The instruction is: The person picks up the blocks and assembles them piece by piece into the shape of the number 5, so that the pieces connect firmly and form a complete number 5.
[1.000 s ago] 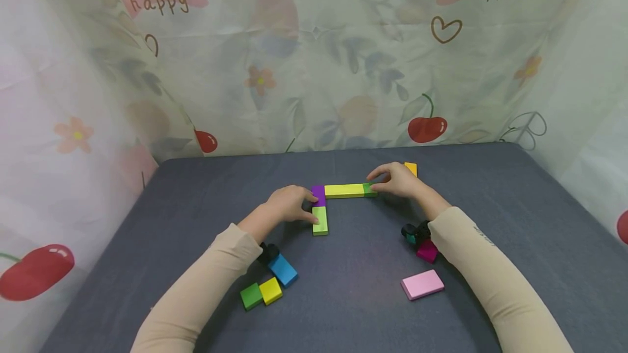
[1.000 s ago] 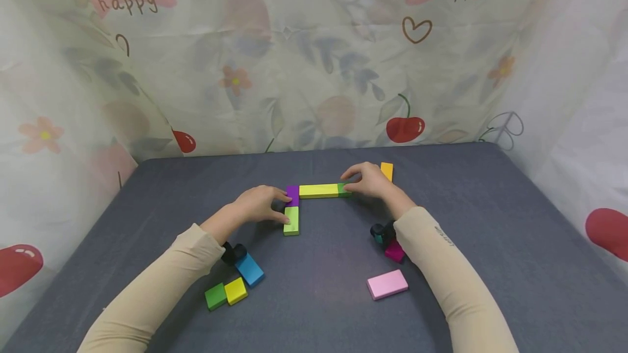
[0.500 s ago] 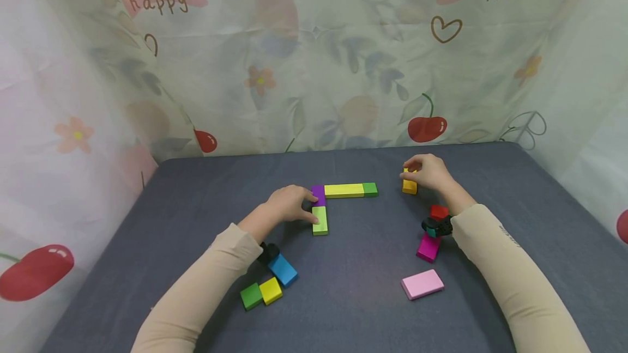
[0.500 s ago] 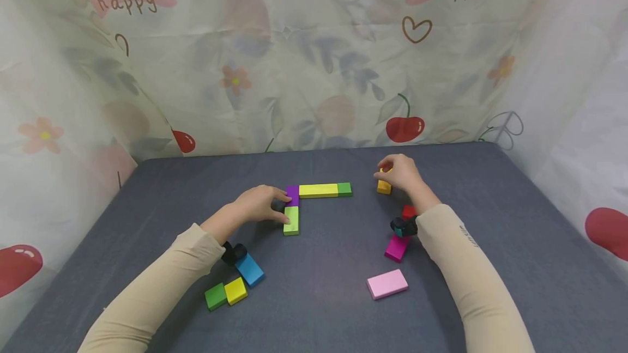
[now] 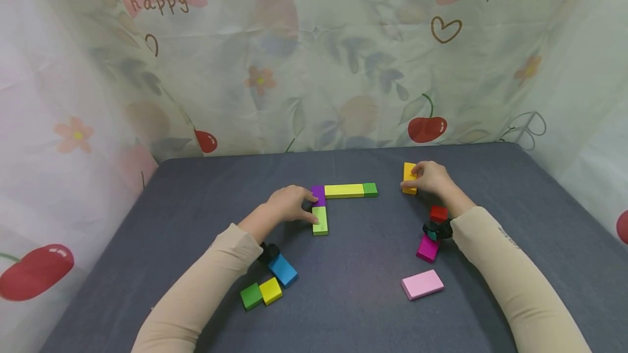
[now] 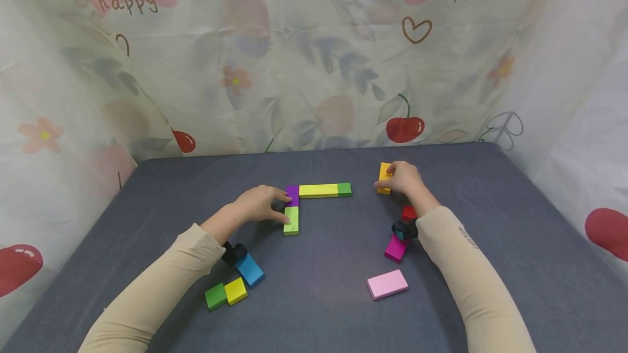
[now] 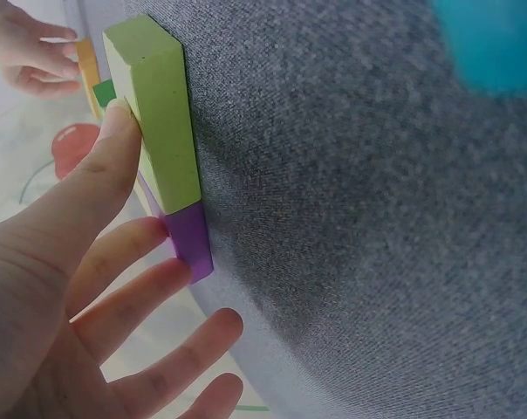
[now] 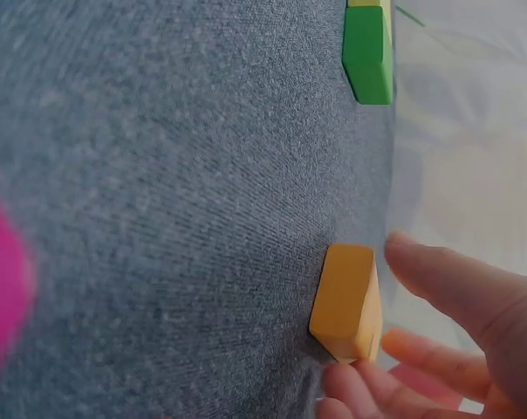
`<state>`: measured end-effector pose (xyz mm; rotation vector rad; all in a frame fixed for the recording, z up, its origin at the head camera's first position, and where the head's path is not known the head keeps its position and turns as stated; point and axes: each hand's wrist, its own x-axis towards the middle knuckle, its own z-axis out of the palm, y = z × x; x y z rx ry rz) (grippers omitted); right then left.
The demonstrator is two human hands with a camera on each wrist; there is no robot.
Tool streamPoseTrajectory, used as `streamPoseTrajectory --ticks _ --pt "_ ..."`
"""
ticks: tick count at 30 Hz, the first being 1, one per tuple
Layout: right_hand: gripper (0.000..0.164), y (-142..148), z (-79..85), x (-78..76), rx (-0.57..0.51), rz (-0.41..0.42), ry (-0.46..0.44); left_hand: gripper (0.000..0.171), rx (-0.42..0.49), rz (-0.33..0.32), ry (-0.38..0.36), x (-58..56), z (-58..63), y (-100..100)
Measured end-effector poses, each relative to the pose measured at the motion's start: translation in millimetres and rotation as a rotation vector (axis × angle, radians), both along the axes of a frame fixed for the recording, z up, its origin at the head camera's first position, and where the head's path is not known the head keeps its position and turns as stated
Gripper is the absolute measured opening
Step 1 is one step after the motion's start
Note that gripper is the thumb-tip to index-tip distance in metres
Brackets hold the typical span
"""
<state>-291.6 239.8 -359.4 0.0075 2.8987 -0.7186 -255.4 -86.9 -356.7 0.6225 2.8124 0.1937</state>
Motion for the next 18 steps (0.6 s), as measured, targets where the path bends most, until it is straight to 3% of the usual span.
streamPoseTrajectory --ticks 6,18 --pt "0.064 -2.8 1.9 -0.5 -0.001 -0.006 -0.058 0.059 0.001 -0.005 0.004 0.6 0.5 -0.6" --pt "0.063 -9.0 1.9 -3.2 0.04 -0.03 -0.073 0.059 0.008 -0.001 -0.012 1.3 2.4 -1.3"
